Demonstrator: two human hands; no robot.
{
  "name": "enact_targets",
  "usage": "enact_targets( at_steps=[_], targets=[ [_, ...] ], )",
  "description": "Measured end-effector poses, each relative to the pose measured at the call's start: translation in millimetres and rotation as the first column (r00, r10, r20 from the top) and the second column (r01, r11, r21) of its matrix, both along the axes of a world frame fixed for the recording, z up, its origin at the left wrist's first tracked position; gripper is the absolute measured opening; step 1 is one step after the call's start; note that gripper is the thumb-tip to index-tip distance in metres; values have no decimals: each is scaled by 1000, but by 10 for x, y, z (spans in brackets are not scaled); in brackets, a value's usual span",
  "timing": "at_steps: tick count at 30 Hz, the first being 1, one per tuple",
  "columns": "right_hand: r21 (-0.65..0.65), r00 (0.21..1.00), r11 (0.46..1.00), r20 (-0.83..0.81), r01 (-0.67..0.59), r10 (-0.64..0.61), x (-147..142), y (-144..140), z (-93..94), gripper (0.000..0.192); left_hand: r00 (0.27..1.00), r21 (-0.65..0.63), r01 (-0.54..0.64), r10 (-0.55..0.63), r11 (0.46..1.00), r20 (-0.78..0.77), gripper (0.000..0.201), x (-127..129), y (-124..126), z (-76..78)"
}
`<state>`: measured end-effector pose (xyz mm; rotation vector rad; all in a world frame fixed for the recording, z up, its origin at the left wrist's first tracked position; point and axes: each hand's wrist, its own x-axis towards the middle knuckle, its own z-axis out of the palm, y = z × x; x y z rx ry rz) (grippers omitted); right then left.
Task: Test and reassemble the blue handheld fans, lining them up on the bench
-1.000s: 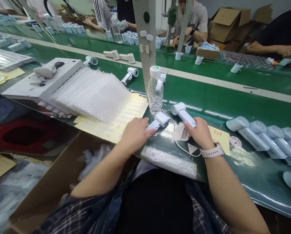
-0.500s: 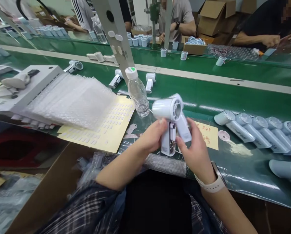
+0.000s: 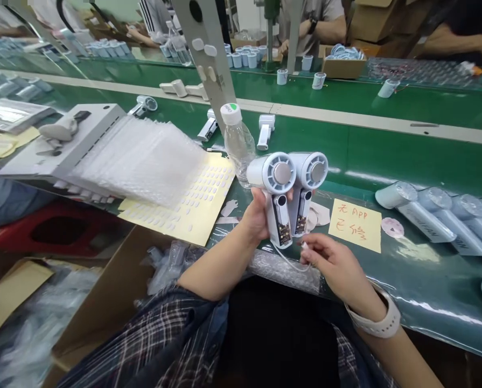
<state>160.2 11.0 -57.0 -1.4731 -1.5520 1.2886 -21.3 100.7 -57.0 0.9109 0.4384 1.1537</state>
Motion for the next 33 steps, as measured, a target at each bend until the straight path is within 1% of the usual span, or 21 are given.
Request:
enact_targets(
  at_steps=[1,3,5,8,10,11,13,16,18,19,21,23,25,26,27,28,29,30,31,32,33],
  targets=[
    [-57,992,998,-125,-21,14,-31,-17,26,34,1000,-3,14,-14,1000,7,87,7,-8,8],
    [-103,969,995,-246,-2,-24,-97,-20,46,35,1000,-17,-5,6,1000,17,89,12,-26,33],
    [-86,957,995,-283,47,-69,-167,-10,40,37,999,-32,-29,30,999,32,86,11,-39,60],
    [11,953,994,-288,107,-99,-262,-36,27,39,997,-47,-12,16,999,77,87,15,-43,82],
    [65,949,982,-278,175,-151,-320,-92,24,39,995,-38,-8,12,999,98,88,24,-44,74],
    [67,938,975,-293,214,-186,-351,-126,23,39,994,-23,-17,20,1000,104,87,29,-47,62],
    [13,896,964,-373,264,-241,-423,-193,21,38,994,18,-46,44,999,103,86,42,-57,26],
    [-90,811,957,-512,277,-283,-532,-250,15,39,995,74,-89,85,993,59,87,57,-74,-40],
    [-104,785,954,-547,281,-291,-569,-251,9,39,995,95,-103,102,990,18,90,60,-79,-71],
    [-94,791,957,-543,275,-281,-567,-244,7,38,994,100,-110,110,989,4,91,58,-79,-77],
    [-21,846,970,-484,244,-223,-520,-222,5,36,993,90,-116,118,989,-19,93,55,-78,-64],
    [129,913,969,-380,211,-149,-432,-196,5,35,991,74,-135,136,988,-10,93,52,-78,-16],
    [291,958,936,-260,199,-122,-337,-161,2,40,981,87,-193,191,977,32,89,44,-83,52],
    [347,968,914,-204,210,-145,-295,-138,-3,40,974,97,-224,220,970,47,86,34,-87,86],
    [377,971,897,-155,229,-183,-259,-109,-11,36,973,110,-231,228,967,42,83,21,-94,114],
    [383,969,890,-124,247,-216,-227,-77,-20,32,980,133,-196,197,971,4,79,2,-101,135],
    [364,967,896,-122,253,-223,-196,-44,-32,34,990,162,-120,131,979,-60,75,-19,-110,145],
    [333,967,910,-149,246,-207,-163,-13,-44,46,990,190,-17,43,982,-135,71,-41,-117,145],
    [299,966,928,-193,223,-170,-123,15,-56,56,977,216,91,-46,972,-206,69,-60,-123,134],
    [269,962,943,-241,195,-130,-77,38,-66,61,960,240,177,-113,954,-258,68,-74,-125,117],
    [246,955,953,-277,179,-108,-24,56,-72,59,949,259,218,-142,941,-281,69,-79,-122,95]
  ],
)
